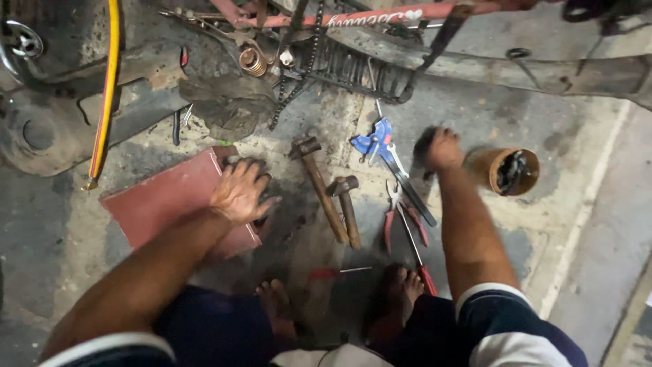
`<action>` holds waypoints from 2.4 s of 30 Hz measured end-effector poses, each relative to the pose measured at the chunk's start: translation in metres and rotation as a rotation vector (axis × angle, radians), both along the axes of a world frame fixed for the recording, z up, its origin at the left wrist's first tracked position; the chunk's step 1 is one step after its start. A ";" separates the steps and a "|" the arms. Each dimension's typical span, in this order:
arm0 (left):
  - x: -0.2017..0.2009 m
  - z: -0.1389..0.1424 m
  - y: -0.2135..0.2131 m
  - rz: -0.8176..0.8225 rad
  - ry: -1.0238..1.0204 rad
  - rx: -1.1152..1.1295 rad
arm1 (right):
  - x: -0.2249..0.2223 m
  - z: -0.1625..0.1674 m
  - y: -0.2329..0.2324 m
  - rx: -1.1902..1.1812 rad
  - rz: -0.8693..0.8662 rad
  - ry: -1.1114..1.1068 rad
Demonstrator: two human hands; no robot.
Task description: The person sits on the floor and uses a hammer and punch to drive a pin into a bicycle chain link. They repeatedly strike the punch with the hammer, reposition the chain, and use pliers to adjust the link. The chain remains attached to the bicycle throughout.
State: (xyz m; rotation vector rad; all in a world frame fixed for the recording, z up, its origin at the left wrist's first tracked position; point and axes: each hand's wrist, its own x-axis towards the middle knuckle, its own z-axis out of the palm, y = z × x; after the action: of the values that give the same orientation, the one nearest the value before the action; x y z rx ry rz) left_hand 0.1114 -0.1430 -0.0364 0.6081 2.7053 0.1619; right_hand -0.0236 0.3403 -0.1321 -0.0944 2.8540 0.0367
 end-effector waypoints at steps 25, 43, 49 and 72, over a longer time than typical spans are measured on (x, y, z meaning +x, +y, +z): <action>-0.023 0.136 0.185 0.099 -0.250 1.241 | 0.164 0.330 -0.118 -0.771 -0.280 0.198; -0.066 0.120 0.140 0.630 -0.587 1.490 | 0.199 0.114 -0.132 -0.160 -0.400 -0.290; -0.058 0.116 0.142 0.657 -0.605 1.428 | 0.211 0.083 -0.146 -0.260 -0.690 -0.083; -0.051 0.157 0.171 0.301 -0.124 1.501 | 0.243 0.295 -0.126 -1.810 -1.009 -0.236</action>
State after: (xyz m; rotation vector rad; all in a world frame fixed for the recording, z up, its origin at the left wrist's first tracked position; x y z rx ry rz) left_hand 0.0601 0.0276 0.1210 0.4450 2.0632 2.2455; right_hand 0.2198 0.2147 0.1624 0.8301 1.4585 -2.2933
